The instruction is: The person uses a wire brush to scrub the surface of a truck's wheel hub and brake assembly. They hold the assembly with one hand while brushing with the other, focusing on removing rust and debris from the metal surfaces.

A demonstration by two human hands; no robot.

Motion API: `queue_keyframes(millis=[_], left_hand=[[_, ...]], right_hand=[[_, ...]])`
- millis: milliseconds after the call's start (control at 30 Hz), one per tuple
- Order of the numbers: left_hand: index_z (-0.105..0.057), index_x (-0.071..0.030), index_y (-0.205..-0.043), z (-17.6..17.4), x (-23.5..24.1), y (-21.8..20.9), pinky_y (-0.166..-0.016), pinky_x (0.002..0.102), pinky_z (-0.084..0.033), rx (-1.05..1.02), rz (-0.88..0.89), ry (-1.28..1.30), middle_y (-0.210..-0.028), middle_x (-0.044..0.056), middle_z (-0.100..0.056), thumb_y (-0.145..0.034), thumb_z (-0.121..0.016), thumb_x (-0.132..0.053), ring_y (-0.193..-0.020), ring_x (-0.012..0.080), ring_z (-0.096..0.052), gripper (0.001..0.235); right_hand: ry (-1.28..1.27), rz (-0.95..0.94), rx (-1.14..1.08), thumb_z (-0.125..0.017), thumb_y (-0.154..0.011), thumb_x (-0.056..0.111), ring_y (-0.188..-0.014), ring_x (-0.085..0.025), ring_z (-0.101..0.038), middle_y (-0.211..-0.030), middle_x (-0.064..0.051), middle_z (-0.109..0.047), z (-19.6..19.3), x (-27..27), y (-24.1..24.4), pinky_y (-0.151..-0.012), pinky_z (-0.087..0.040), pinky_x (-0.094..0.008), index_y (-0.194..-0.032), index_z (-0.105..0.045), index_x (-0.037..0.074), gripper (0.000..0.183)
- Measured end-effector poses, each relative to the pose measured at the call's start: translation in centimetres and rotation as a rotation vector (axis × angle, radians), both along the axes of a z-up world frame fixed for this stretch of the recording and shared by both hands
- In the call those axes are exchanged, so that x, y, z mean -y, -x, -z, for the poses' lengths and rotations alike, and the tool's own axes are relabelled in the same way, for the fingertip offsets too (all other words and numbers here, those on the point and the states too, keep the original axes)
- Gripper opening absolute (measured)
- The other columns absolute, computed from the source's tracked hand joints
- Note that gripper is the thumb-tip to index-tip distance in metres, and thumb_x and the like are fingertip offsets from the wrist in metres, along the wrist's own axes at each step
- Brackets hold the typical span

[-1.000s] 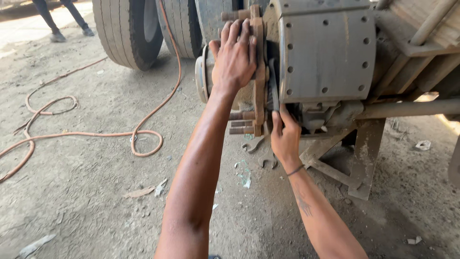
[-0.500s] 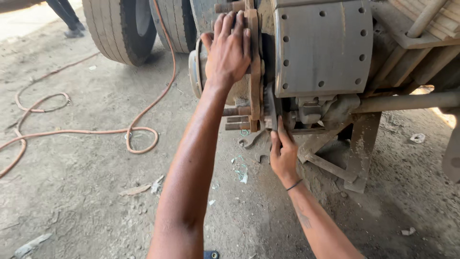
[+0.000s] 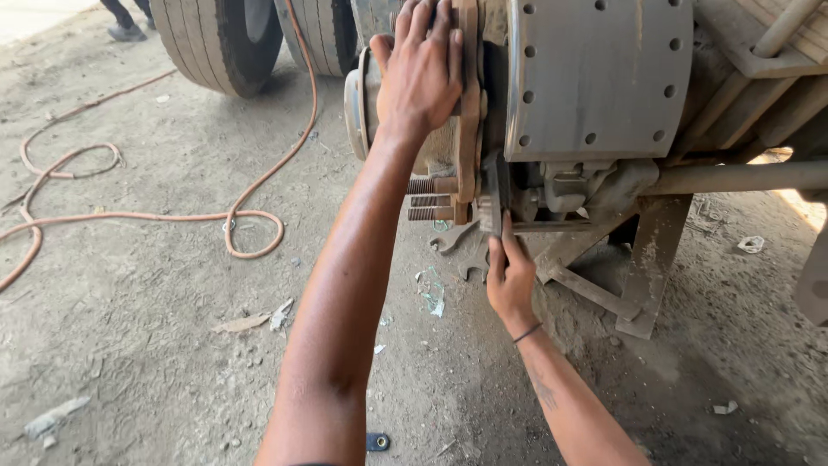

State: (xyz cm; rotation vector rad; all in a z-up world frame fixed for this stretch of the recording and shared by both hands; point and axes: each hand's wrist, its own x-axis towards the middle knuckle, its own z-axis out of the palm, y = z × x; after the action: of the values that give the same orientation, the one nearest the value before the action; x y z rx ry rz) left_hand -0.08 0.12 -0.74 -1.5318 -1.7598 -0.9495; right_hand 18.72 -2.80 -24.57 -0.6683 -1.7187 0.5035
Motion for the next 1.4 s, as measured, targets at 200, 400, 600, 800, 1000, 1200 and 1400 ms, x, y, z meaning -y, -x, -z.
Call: queue_keyframes(millis=[200,400,600,800,1000,1200,1400], left_hand=[[-0.043,-0.005,-0.154,-0.3,-0.7,0.1,-0.118,0.062,-0.024,-0.063,-0.048,0.009,-0.156,0.014,-0.044,-0.11,-0.038,-0.032,-0.15,0.0305,-0.031,0.052],[-0.044,-0.009,-0.153,-0.5,-0.5,0.1,-0.114,0.067,-0.023,-0.057,-0.038,-0.027,-0.155,0.012,-0.045,-0.109,-0.039,-0.032,-0.148,0.0303,-0.034,0.05],[-0.054,-0.01,-0.143,-0.1,0.6,-0.4,-0.113,0.064,-0.029,-0.022,-0.009,-0.045,-0.148,0.01,-0.051,-0.11,-0.043,-0.029,-0.143,0.03,-0.041,0.04],[-0.059,-0.008,-0.139,-0.7,0.8,-0.5,-0.107,0.059,-0.032,-0.026,-0.001,-0.054,-0.144,0.01,-0.054,-0.108,-0.043,-0.029,-0.139,0.0278,-0.045,0.04],[-0.059,-0.007,-0.136,-0.7,0.8,-0.3,-0.103,0.061,-0.032,-0.038,0.021,-0.132,-0.141,0.012,-0.055,-0.106,-0.045,-0.029,-0.137,0.0305,-0.045,0.04],[-0.06,-0.01,-0.134,-0.3,0.0,-0.2,-0.108,0.062,-0.032,0.05,0.065,-0.101,-0.138,0.009,-0.056,-0.106,-0.044,-0.028,-0.136,0.0303,-0.047,0.037],[-0.06,-0.009,-0.129,-0.6,0.0,-0.2,-0.102,0.061,-0.034,0.009,0.067,-0.234,-0.132,0.011,-0.059,-0.103,-0.047,-0.028,-0.129,0.0311,-0.052,0.035]], right_hand=[[-0.088,-0.028,-0.09,-0.049,-0.114,0.027,-0.07,-0.013,-0.061,-0.1,-0.009,-0.072,-5.1,-2.7,1.1,-0.059,-0.049,-0.031,-0.153,-0.05,0.005,0.045],[0.001,0.012,-0.066,-0.053,-0.115,0.03,-0.064,-0.019,-0.052,-0.073,-0.009,-0.059,-6.5,-3.2,1.7,-0.059,-0.043,-0.034,-0.138,-0.06,0.001,0.037],[0.218,0.071,0.063,-0.054,-0.106,0.023,-0.057,-0.015,-0.056,-0.085,-0.008,-0.067,1.3,3.6,-1.8,-0.044,-0.044,-0.033,-0.146,-0.057,0.011,0.043],[0.157,0.115,0.053,-0.054,-0.105,0.018,-0.058,-0.016,-0.062,-0.089,-0.014,-0.065,-1.2,5.1,-2.6,-0.042,-0.049,-0.033,-0.15,-0.052,0.007,0.046],[0.003,0.256,0.211,-0.057,-0.106,0.018,-0.064,-0.021,-0.063,-0.09,-0.018,-0.063,-7.5,9.3,-2.2,-0.048,-0.048,-0.033,-0.147,-0.057,0.003,0.043],[0.136,0.21,0.211,-0.057,-0.105,0.013,-0.058,-0.028,-0.06,-0.078,-0.02,-0.061,-8.6,9.8,-2.3,-0.049,-0.044,-0.039,-0.147,-0.056,0.002,0.044],[-0.069,0.196,0.193,-0.055,-0.105,0.011,-0.062,-0.022,-0.062,-0.079,-0.015,-0.064,-9.1,9.3,-1.8,-0.052,-0.046,-0.035,-0.145,-0.056,-0.005,0.043]])
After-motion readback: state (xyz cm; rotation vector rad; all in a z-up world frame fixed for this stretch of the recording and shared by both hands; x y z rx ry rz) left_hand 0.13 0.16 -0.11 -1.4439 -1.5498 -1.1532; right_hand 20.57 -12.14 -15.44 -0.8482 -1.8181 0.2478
